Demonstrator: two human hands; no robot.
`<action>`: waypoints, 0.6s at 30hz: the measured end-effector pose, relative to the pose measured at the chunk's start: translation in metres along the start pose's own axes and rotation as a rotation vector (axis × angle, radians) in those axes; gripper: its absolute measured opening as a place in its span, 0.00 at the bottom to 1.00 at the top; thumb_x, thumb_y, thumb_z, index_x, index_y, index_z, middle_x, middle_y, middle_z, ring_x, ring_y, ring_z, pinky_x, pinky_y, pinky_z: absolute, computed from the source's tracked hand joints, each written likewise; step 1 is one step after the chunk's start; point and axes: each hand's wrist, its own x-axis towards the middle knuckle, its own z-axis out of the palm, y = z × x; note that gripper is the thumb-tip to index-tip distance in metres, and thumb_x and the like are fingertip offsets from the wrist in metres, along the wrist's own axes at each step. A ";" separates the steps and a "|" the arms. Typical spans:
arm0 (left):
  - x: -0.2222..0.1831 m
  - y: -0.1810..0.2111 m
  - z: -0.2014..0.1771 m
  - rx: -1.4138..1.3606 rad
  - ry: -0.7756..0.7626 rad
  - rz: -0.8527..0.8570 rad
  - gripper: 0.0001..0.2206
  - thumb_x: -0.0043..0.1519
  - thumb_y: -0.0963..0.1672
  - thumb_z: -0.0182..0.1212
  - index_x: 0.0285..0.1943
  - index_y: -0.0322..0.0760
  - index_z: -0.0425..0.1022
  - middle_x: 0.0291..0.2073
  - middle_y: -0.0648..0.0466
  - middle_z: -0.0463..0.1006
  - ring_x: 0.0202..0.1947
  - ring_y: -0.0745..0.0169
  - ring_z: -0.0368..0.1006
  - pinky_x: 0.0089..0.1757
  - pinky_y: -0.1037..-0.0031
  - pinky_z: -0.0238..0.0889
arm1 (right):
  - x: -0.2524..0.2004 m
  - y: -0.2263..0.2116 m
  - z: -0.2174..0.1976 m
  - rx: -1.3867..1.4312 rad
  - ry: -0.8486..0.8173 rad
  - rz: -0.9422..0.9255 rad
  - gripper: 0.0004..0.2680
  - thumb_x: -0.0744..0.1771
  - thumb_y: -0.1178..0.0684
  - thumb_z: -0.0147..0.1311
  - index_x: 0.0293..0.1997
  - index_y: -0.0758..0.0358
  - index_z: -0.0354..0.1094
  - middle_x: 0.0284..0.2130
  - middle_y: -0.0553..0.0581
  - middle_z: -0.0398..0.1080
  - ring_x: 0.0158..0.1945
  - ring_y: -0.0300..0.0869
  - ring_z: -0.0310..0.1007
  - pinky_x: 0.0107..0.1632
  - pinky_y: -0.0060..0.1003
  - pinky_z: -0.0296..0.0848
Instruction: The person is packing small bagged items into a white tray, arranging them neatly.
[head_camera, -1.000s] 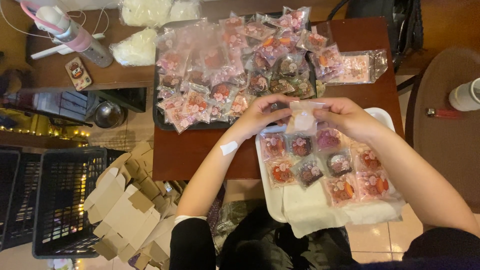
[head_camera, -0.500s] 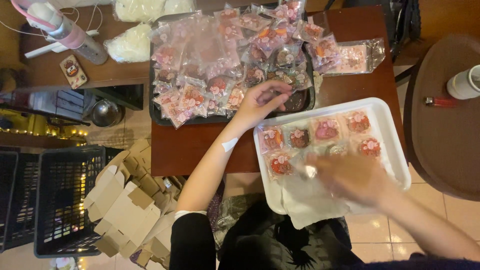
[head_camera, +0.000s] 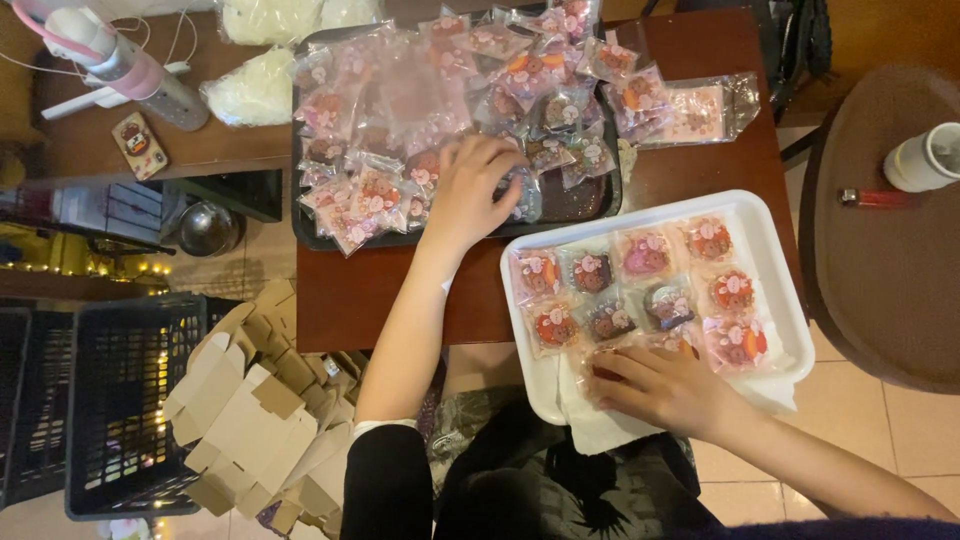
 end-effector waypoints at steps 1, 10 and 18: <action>-0.002 0.000 0.000 0.003 0.001 -0.001 0.07 0.60 0.41 0.65 0.46 0.40 0.80 0.47 0.56 0.78 0.57 0.55 0.69 0.56 0.60 0.54 | 0.003 0.000 0.000 0.001 0.001 -0.003 0.10 0.61 0.51 0.63 0.45 0.57 0.76 0.49 0.55 0.73 0.45 0.45 0.75 0.35 0.38 0.75; 0.003 0.017 -0.021 0.056 -0.203 -0.106 0.24 0.43 0.49 0.77 0.47 0.36 0.82 0.51 0.47 0.73 0.57 0.51 0.67 0.57 0.56 0.50 | 0.012 0.050 0.014 0.234 0.071 -0.057 0.12 0.66 0.41 0.61 0.45 0.57 0.77 0.42 0.52 0.79 0.41 0.40 0.81 0.33 0.28 0.79; 0.001 0.014 -0.016 -0.046 -0.203 -0.079 0.20 0.50 0.49 0.77 0.48 0.39 0.82 0.56 0.51 0.73 0.59 0.55 0.70 0.59 0.61 0.53 | 0.109 0.110 -0.042 0.074 0.119 0.307 0.10 0.65 0.52 0.59 0.51 0.54 0.75 0.49 0.54 0.75 0.53 0.49 0.75 0.53 0.45 0.77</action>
